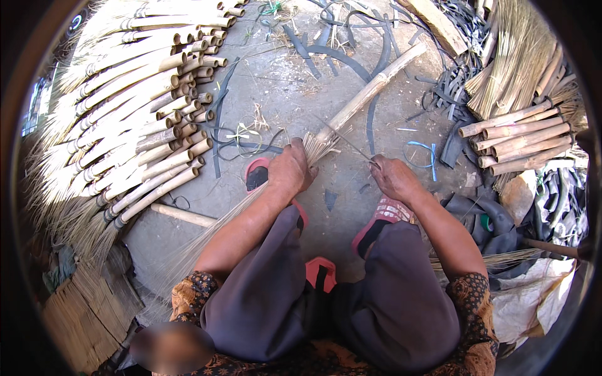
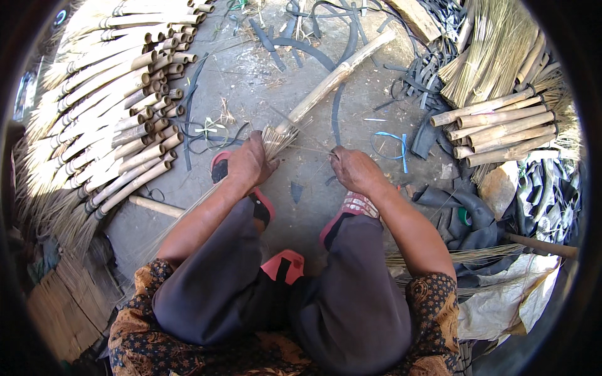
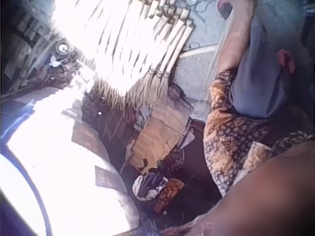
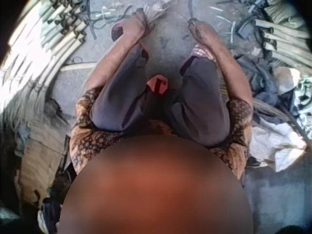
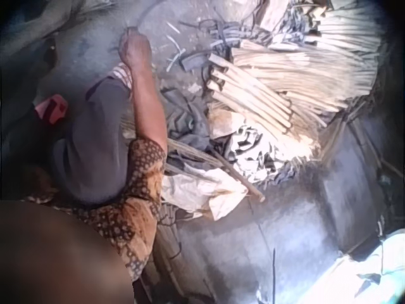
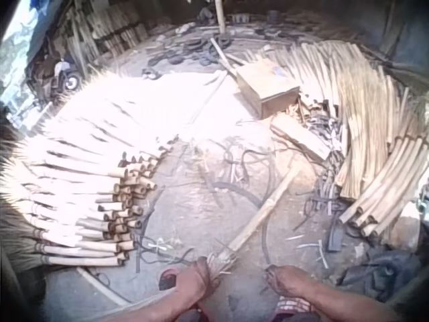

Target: The person assembles a broom by gathering dried plant fibers, aligning them into a bundle, and securing them to a wooden handle with strips of rubber. They use a knife to tighten and trim the bindings, then place the finished broom with others nearby.

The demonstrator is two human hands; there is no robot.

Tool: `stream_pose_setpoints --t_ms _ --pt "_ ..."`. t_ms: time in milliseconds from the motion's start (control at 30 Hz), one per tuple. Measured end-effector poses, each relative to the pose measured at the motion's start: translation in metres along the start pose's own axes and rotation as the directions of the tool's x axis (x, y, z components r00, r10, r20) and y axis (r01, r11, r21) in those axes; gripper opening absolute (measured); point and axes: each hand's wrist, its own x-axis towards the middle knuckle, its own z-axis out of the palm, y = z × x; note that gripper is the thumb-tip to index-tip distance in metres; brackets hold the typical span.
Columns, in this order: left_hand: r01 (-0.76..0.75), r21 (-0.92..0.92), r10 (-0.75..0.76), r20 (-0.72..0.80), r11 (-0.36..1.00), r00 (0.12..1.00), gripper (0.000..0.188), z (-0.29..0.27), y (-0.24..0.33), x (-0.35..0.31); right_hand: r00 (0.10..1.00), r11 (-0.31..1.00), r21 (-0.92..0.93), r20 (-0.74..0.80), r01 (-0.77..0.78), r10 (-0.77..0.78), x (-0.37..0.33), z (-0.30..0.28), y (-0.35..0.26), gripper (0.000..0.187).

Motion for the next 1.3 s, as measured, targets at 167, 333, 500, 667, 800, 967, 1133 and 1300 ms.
stream_pose_setpoints --t_ms 167,333,500,667,800,967,1133,1300 --pt "-0.175 -0.317 0.234 0.158 0.932 0.959 0.059 -0.005 -0.028 0.029 0.979 0.981 0.072 -0.090 -0.178 0.184 0.002 -0.009 0.014 0.030" --pt "-0.161 -0.508 0.316 0.235 0.846 0.919 0.057 0.018 -0.039 0.041 0.988 0.994 -0.080 0.139 0.072 -0.061 -0.005 -0.012 0.005 0.030" --pt "-0.185 -0.647 0.422 0.231 0.739 0.877 0.053 0.009 -0.040 0.040 0.996 0.999 0.022 0.089 -0.032 0.030 -0.007 -0.003 -0.006 0.028" --pt "-0.093 -0.021 0.093 -0.017 0.995 0.996 0.080 0.004 -0.006 0.008 0.991 1.000 0.019 0.133 0.018 -0.020 -0.003 0.007 -0.010 0.032" --pt "-0.024 -0.018 0.024 0.003 1.000 1.000 0.067 -0.002 -0.003 0.010 0.993 0.995 0.075 0.111 -0.059 0.051 0.000 0.006 -0.009 0.032" --pt "-0.194 -0.298 0.243 0.135 0.935 0.961 0.046 0.006 -0.031 0.038 0.992 0.991 0.085 0.080 -0.100 0.093 -0.001 0.006 -0.005 0.032" --pt "-0.163 -0.528 0.327 0.233 0.834 0.916 0.045 0.020 -0.041 0.045 0.998 0.995 0.095 0.057 0.013 -0.018 -0.002 0.012 -0.006 0.029" --pt "-0.177 -0.581 0.363 0.220 0.795 0.905 0.042 0.015 -0.045 0.045 0.998 0.998 0.062 0.055 0.001 -0.005 0.000 0.024 -0.007 0.030"
